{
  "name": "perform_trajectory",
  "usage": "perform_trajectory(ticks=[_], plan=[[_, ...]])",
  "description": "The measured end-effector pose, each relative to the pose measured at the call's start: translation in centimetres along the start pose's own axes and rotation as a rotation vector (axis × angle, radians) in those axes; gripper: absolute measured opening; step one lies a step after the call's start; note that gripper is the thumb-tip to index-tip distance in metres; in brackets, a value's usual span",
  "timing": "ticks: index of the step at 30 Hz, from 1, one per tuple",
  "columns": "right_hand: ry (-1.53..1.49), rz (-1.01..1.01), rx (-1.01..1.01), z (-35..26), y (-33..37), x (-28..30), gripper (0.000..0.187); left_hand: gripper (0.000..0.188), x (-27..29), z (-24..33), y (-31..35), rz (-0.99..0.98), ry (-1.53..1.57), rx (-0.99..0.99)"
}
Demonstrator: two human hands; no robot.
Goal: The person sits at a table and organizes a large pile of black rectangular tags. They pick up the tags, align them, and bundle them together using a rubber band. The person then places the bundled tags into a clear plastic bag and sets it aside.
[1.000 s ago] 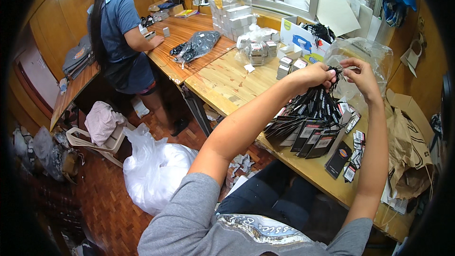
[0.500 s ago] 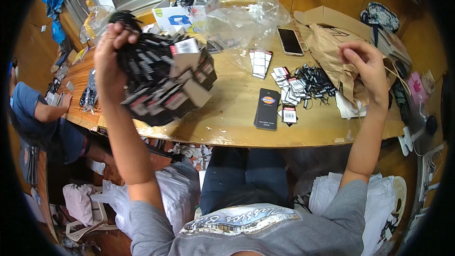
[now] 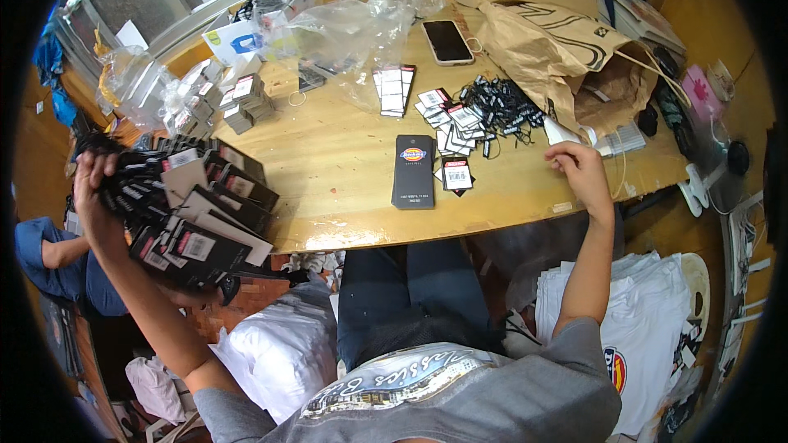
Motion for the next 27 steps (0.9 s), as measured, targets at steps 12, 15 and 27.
perform_trajectory(ticks=[12,15,27], plan=[[0.420,-0.067,0.315,-3.8,-2.8,-9.5,0.010,0.016,3.5,7.1,3.6,0.595,-0.239,-0.124],[0.484,-0.137,0.300,-4.2,-3.3,-10.3,0.010,0.016,3.3,6.2,2.6,0.139,-0.138,-0.048],[-0.116,-0.320,0.033,-2.8,-6.9,-10.1,0.005,0.004,-2.6,0.4,-1.2,-0.070,0.239,0.032]])
Point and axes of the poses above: each hand's wrist, its own y-axis away from the middle knuckle, its own x-axis out of the back of the hand, z = x × y, the point moved 9 cm from there along -y, towards the middle knuckle, and after that the axes turned 4 degrees about z, right-handed, at the moved point
